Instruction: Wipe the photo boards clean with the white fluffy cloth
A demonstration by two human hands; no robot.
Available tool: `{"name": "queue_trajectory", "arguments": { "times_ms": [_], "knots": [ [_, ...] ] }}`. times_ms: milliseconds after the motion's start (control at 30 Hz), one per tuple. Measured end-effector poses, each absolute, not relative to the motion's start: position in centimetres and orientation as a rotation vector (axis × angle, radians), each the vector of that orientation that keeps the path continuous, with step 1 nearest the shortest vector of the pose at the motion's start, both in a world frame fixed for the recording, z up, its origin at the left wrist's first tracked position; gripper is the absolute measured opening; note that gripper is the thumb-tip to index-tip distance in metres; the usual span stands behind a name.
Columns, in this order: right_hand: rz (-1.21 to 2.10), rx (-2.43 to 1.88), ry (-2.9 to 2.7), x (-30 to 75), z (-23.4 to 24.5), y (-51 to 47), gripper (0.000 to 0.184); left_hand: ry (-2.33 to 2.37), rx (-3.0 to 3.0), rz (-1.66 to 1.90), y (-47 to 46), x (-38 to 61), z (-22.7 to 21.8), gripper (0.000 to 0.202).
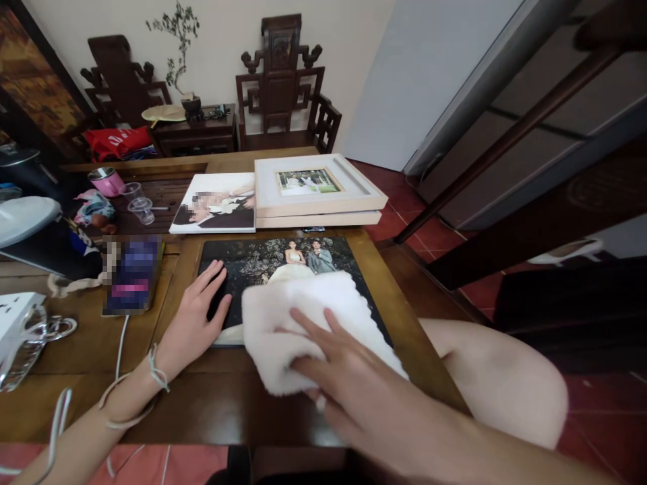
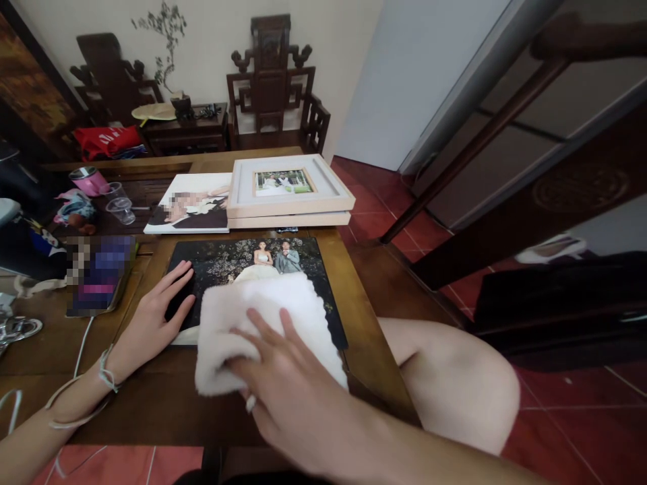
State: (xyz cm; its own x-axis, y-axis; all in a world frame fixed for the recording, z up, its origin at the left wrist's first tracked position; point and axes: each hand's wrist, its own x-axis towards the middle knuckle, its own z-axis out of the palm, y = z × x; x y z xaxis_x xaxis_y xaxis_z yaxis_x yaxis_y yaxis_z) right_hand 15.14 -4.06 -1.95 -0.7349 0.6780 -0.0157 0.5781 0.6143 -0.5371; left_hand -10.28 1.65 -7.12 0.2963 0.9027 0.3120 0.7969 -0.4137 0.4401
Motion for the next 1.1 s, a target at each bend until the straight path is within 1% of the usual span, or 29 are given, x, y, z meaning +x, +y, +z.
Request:
{"name": "queue_trajectory", "arguments": {
  "times_ms": [133, 233, 333, 400, 533, 700, 800, 900, 967, 1100],
  "knots": [
    [0.724, -1.127, -2.618, 13.8, -0.9, 1.8, 0.044, 1.555, 2.370, 0.805, 1.7, -10.4, -7.2, 0.045],
    [0.673, -1.195, -2.566, 12.9, -1.1, 5.9, 0.039, 1.546, 2.367, 0.820, 1.7, -10.4, -7.3, 0.044],
    [0.597, -1.247, -2.505, 12.1, -1.9, 8.0, 0.033, 1.539, 2.363, 0.826, 1.7, -10.5, -7.4, 0.043],
    [0.528, -1.273, -2.483, 11.8, -2.7, 7.6, 0.035, 1.536, 2.365, 0.831, 1.7, -10.5, -7.4, 0.044],
    [0.482, -1.183, -2.526, 12.2, -3.9, 2.9, 0.048, 1.540, 2.359, 0.828, 1.6, -10.5, -7.4, 0.044],
    [0.584, -1.042, -2.579, 14.0, -4.0, -4.8, 0.039, 1.559, 2.353, 0.781, 1.7, -10.4, -7.2, 0.045],
    [0.726, -0.953, -2.630, 14.7, -2.9, -6.8, 0.038, 1.563, 2.353, 0.774, 1.7, -10.3, -7.2, 0.046],
    [0.878, -0.954, -2.639, 14.6, -1.4, -5.7, 0.042, 1.563, 2.350, 0.769, 1.7, -10.3, -7.1, 0.046],
    [0.896, -1.013, -2.623, 14.0, -0.9, -3.5, 0.043, 1.561, 2.351, 0.754, 1.7, -10.3, -7.0, 0.046],
    [0.684, -1.137, -2.594, 12.2, -1.6, 2.5, 0.043, 1.549, 2.356, 0.778, 1.6, -10.4, -7.1, 0.046]
  ]
}}
